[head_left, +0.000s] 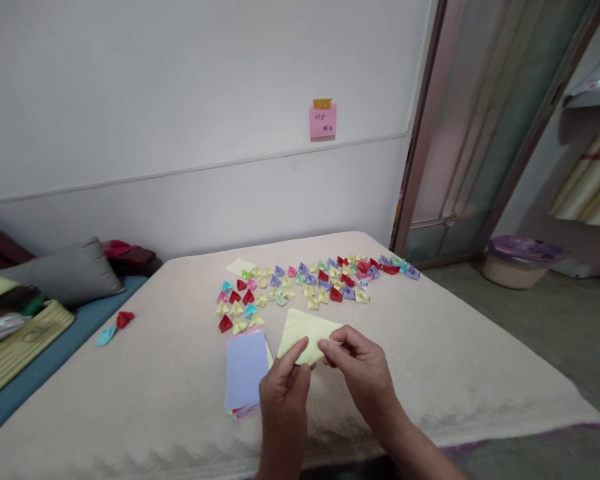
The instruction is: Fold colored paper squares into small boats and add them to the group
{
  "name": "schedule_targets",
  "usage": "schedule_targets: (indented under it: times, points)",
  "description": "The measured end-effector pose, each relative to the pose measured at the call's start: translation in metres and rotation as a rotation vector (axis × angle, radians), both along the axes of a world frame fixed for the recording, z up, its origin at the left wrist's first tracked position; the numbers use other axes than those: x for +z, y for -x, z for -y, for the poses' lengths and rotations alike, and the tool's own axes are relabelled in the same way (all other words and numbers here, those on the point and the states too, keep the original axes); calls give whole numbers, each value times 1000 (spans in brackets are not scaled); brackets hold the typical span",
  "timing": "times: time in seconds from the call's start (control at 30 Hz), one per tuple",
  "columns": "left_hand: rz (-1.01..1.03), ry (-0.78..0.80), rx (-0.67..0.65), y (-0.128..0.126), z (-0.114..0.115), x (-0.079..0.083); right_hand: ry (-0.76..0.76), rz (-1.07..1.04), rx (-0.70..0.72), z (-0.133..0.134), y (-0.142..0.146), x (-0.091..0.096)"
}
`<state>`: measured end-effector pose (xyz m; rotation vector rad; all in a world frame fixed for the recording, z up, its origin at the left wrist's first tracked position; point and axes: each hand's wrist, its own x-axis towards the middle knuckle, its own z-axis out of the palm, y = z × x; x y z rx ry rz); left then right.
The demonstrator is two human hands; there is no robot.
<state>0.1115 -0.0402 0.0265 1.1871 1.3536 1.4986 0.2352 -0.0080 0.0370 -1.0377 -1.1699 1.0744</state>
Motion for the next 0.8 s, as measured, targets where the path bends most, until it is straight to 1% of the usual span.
schedule_targets:
  times: [0.2, 0.4, 0.6, 0.8]
  points:
    - [-1, -9, -45, -1, 0, -3, 37, -30, -35, 1, 2, -1]
    - [31, -26, -59, -3, 1, -3, 47, 44, -110, 2, 3, 2]
    - [-2, 29, 24, -5, -1, -6, 17, 96, -127, 3, 3, 4]
    - [19, 51, 30, -7, -2, -8, 27, 103, -128, 4, 3, 4]
